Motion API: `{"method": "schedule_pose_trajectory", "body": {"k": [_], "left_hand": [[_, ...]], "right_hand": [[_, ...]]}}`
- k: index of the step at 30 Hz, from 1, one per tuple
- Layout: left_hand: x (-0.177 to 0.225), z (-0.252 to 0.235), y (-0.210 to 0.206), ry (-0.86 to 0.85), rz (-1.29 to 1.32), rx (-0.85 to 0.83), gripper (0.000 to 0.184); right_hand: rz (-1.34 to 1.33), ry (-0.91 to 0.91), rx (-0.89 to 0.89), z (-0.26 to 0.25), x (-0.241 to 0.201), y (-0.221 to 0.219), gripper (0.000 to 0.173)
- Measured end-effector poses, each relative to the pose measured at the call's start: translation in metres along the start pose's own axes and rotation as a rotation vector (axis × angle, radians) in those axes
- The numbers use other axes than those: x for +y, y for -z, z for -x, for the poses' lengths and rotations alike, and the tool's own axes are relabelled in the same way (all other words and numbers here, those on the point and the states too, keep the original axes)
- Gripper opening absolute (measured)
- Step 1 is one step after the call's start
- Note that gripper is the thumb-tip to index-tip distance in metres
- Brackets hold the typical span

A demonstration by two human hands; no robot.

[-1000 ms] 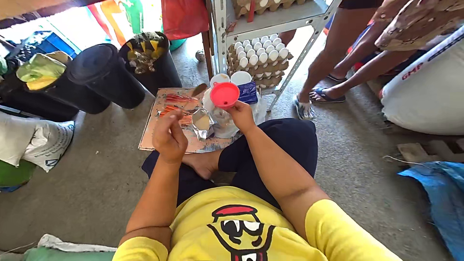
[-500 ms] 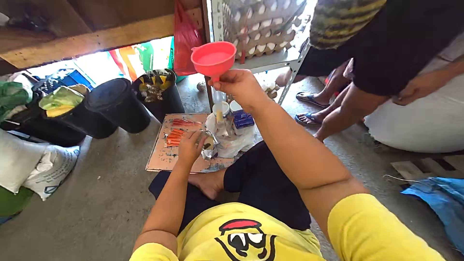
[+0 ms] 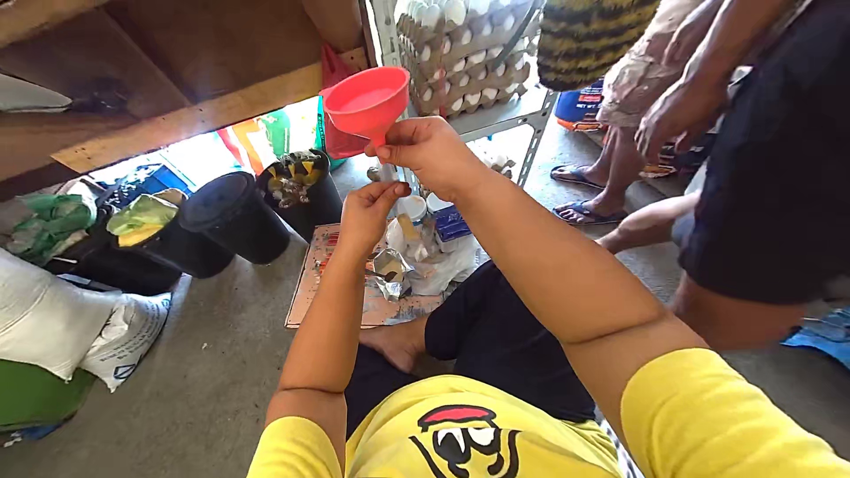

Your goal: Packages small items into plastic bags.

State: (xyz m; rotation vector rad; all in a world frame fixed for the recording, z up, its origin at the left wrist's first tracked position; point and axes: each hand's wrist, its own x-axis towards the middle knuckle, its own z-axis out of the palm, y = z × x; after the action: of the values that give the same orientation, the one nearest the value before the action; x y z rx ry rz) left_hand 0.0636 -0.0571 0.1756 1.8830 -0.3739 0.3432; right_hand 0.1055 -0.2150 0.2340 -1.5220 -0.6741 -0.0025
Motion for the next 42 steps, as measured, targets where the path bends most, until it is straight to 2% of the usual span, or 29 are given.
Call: {"method": "schedule_pose_trajectory", "body": {"k": [10,17,20,23,25,27,28,30,32,34,37,42], "left_hand": [[-0.022,0.011,-0.012,0.105,-0.026,-0.088,0.026],[-0.024,0.007,-0.017,0.179,-0.144,-0.127,0.03],[-0.012,-0.001,-0.006,0.097,-0.061,0.012,0.056],[0.007,-0.012,-0.002,-0.102,0.118,0.201,0.061],[0.017,-0.021,-0.003,-0.164,0.16,0.17,0.069],[0.022,-0.027,-0.002,-0.09,0.061,0.067,0.088],[0.02,-0.03,-0.004,-0.072,0.017,0.077,0.085],[0.014,-0.033,-0.01,-0.103,0.017,0.119,0.068],[0.009,-0.034,-0.008,-0.108,0.04,0.01,0.07],[0.001,-0.033,-0.011,-0.076,-0.007,-0.012,0.073],[-0.009,-0.033,-0.016,-0.025,-0.042,-0.005,0.057],[-0.032,-0.039,-0.034,0.022,0.132,-0.047,0.021]], "right_hand": [[-0.016,0.057,0.048,-0.006,-0.009,0.009,0.004],[-0.005,0.073,0.039,-0.01,-0.006,0.022,0.005],[0.024,0.044,0.056,-0.011,-0.006,0.032,0.008],[0.034,0.014,0.063,-0.012,0.002,0.036,0.009],[0.03,-0.001,0.065,-0.011,0.008,0.035,0.01],[0.019,-0.015,0.068,-0.011,0.012,0.036,0.01],[0.013,-0.02,0.076,-0.01,0.014,0.036,0.01],[0.018,-0.026,0.091,-0.009,0.018,0.039,0.009],[0.022,-0.016,0.099,-0.009,0.02,0.043,0.009],[0.03,-0.017,0.089,-0.008,0.022,0.046,0.009],[0.047,-0.026,0.072,-0.011,0.02,0.048,0.01],[0.042,-0.012,0.061,-0.02,0.012,0.048,0.01]]}}
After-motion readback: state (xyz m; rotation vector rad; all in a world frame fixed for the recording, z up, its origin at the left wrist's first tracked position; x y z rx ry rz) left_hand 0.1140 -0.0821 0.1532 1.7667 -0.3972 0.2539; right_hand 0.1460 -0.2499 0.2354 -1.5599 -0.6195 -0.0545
